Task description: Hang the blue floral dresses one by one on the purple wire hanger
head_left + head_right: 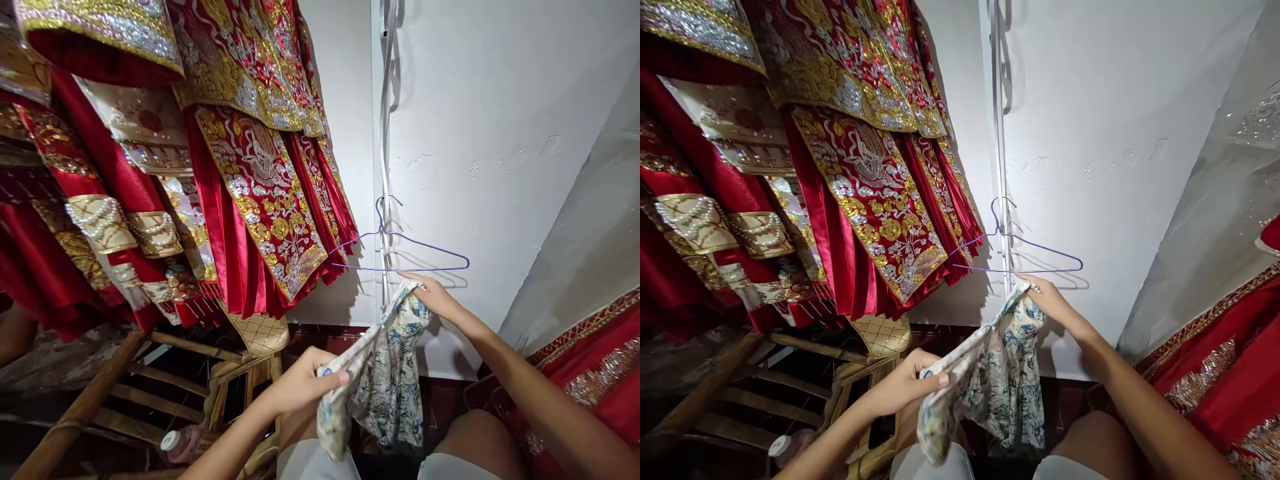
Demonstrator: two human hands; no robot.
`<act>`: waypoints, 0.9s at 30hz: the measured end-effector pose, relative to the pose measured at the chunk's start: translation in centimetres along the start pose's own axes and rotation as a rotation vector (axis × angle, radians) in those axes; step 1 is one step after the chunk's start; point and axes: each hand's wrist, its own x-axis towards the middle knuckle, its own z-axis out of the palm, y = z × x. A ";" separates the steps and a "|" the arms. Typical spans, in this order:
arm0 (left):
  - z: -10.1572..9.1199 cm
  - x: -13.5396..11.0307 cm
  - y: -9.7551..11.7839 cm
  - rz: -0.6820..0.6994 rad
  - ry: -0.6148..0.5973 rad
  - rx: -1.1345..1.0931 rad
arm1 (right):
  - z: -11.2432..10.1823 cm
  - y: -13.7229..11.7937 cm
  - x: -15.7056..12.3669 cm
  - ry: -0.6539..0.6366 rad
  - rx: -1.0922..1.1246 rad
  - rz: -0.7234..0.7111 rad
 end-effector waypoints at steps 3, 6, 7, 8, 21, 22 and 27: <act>0.7 -0.1 1.5 0.041 -0.045 0.094 | -1.4 0.9 -1.0 0.022 0.016 0.034; 0.4 1.0 2.4 0.049 -0.074 0.221 | -2.7 1.3 -1.9 0.109 -0.003 0.019; 0.4 1.4 2.7 0.054 -0.080 0.244 | -2.8 1.4 -1.9 0.114 -0.010 0.022; 0.5 1.9 3.0 0.069 -0.075 0.267 | -2.8 1.6 -1.8 0.107 -0.019 0.027; -3.5 6.0 -0.2 0.149 0.090 0.534 | -7.3 -0.1 -4.1 0.235 -0.399 -0.137; -4.5 6.5 -0.5 0.124 0.182 0.570 | -7.6 -0.6 -4.2 0.226 -0.426 -0.147; -8.4 8.8 0.9 0.008 0.554 0.807 | -7.7 -1.8 -3.8 0.184 -0.511 -0.130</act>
